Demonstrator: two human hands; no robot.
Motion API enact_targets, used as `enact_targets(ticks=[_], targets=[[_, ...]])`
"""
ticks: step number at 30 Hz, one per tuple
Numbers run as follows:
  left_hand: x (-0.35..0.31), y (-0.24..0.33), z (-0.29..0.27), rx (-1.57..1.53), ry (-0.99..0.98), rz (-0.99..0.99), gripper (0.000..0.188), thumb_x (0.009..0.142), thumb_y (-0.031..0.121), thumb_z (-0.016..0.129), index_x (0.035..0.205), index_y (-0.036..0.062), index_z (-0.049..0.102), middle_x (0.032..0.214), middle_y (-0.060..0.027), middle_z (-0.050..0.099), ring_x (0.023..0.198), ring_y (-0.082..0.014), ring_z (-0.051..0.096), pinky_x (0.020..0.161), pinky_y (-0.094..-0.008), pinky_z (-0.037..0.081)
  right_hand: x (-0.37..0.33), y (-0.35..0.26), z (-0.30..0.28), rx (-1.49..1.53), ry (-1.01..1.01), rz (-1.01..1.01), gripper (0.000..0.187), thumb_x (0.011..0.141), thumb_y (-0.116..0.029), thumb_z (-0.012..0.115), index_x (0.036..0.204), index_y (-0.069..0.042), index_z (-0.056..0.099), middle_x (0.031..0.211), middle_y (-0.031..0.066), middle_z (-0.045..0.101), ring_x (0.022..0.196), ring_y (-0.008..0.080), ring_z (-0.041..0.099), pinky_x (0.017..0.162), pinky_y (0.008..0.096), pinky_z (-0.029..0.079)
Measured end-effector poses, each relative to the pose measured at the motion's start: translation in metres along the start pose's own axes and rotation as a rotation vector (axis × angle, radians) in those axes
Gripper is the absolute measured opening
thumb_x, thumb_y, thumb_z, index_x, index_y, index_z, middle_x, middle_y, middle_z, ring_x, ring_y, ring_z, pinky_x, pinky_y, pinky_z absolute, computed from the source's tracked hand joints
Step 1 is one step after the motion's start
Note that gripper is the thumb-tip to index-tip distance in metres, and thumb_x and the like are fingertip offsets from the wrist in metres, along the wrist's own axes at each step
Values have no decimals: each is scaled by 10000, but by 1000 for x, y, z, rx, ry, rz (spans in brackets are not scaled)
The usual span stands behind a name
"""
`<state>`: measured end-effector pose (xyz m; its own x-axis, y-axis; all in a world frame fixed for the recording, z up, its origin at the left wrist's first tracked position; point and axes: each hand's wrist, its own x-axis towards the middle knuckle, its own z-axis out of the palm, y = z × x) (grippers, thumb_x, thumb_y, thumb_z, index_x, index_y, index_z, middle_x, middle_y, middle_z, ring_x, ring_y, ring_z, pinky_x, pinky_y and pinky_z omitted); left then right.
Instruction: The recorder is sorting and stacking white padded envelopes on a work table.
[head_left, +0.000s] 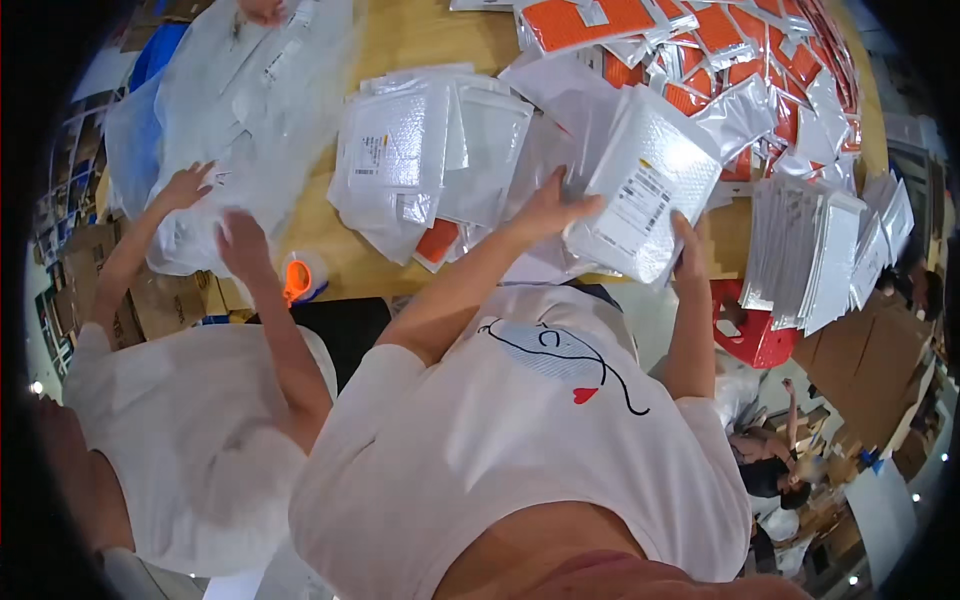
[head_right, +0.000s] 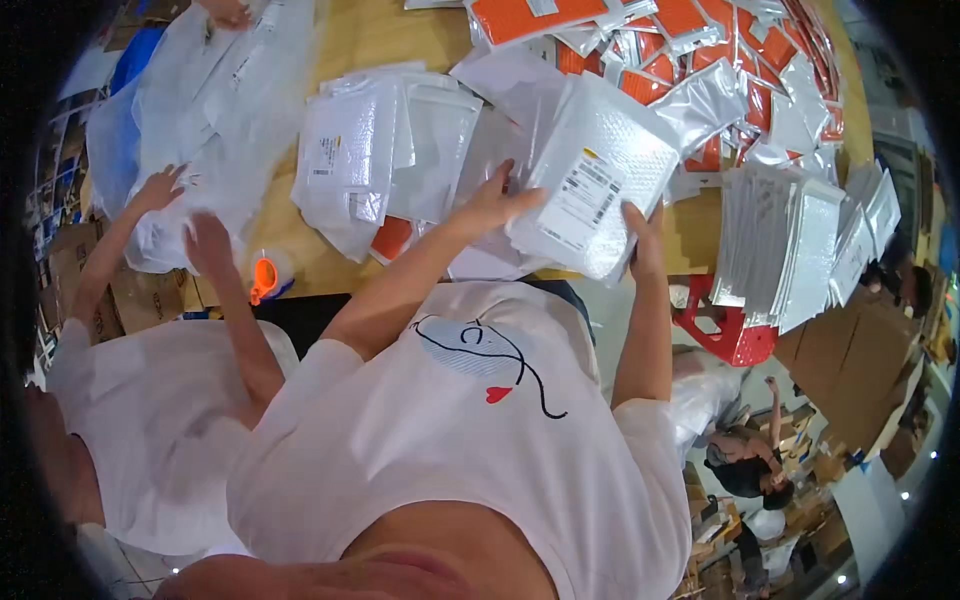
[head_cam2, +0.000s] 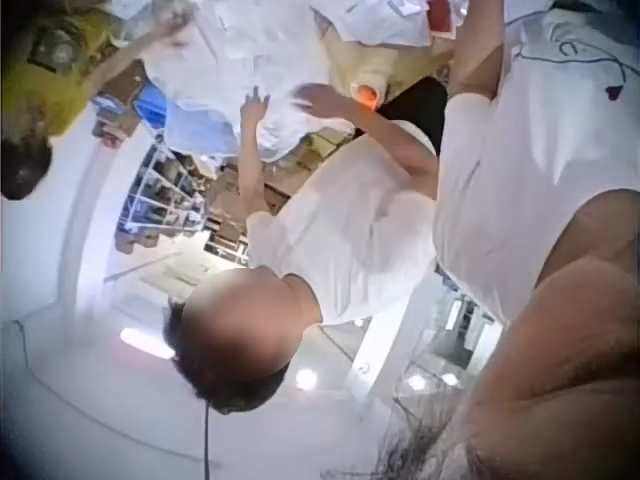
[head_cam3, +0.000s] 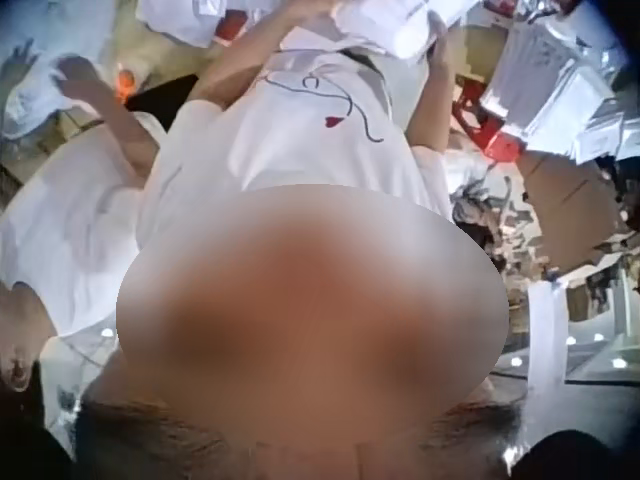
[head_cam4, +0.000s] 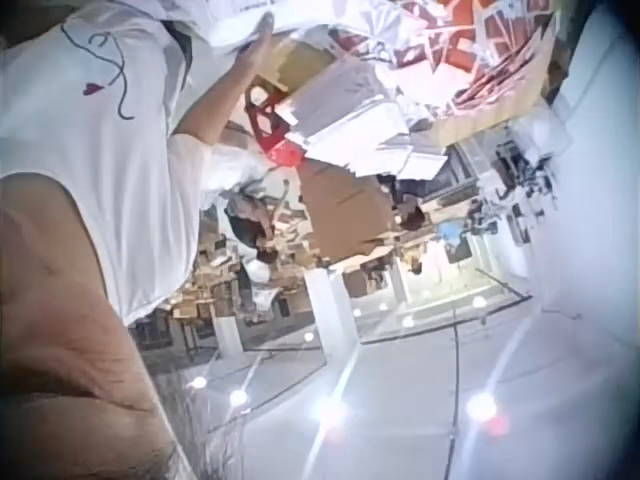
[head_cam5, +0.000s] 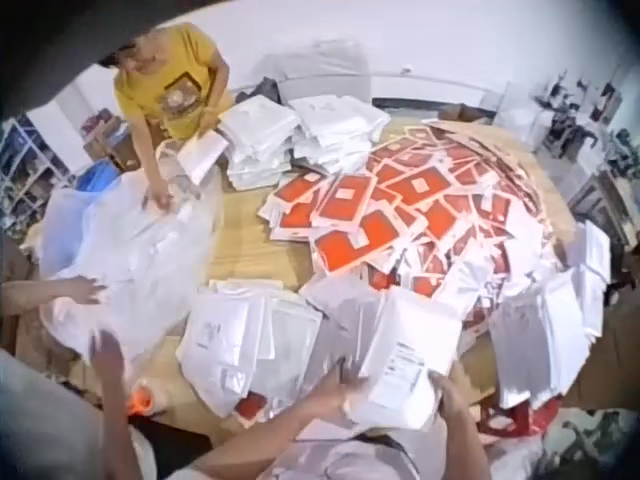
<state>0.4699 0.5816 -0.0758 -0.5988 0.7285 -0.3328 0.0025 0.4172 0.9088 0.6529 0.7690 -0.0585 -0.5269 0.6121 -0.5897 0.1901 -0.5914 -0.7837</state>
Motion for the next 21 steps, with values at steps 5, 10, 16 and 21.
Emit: enact_targets(ticks=[5, 10, 16, 21], targets=[[3, 10, 21, -426, -144, -219, 772, 710, 299, 780, 1285, -27, 382, 1198, -229, 525, 1004, -308, 589, 837, -353, 501, 10, -20, 9, -157, -45, 9, 831, 770, -153, 670, 1462, -91, 213, 1365, 248, 398, 1207, 390, 421, 988, 455, 365], [8, 17, 33, -572, -166, -257, 826, 713, 245, 787, 1332, -28, 314, 1237, -242, 497, 1036, -302, 575, 838, -336, 505, 22, -14, -11, -167, -31, 4, 778, 789, -190, 670, 1431, -33, 259, 1326, 265, 429, 1177, 394, 446, 980, 432, 376], [7, 14, 59, -706, -139, -263, 930, 704, 207, 792, 1393, -43, 219, 1290, -253, 453, 1088, -314, 545, 872, -342, 487, -3, -19, -21, -113, 51, 156, 719, 803, -234, 656, 1383, 19, 313, 1256, 275, 486, 1108, 383, 508, 943, 414, 414], [7, 5, 127, -705, -232, -202, 1044, 663, 234, 816, 1411, -71, 153, 1365, -274, 365, 1190, -350, 457, 975, -398, 409, -19, -37, -81, -164, 76, 154, 640, 808, -247, 632, 1335, 20, 388, 1208, 255, 528, 1073, 330, 533, 907, 400, 419]])
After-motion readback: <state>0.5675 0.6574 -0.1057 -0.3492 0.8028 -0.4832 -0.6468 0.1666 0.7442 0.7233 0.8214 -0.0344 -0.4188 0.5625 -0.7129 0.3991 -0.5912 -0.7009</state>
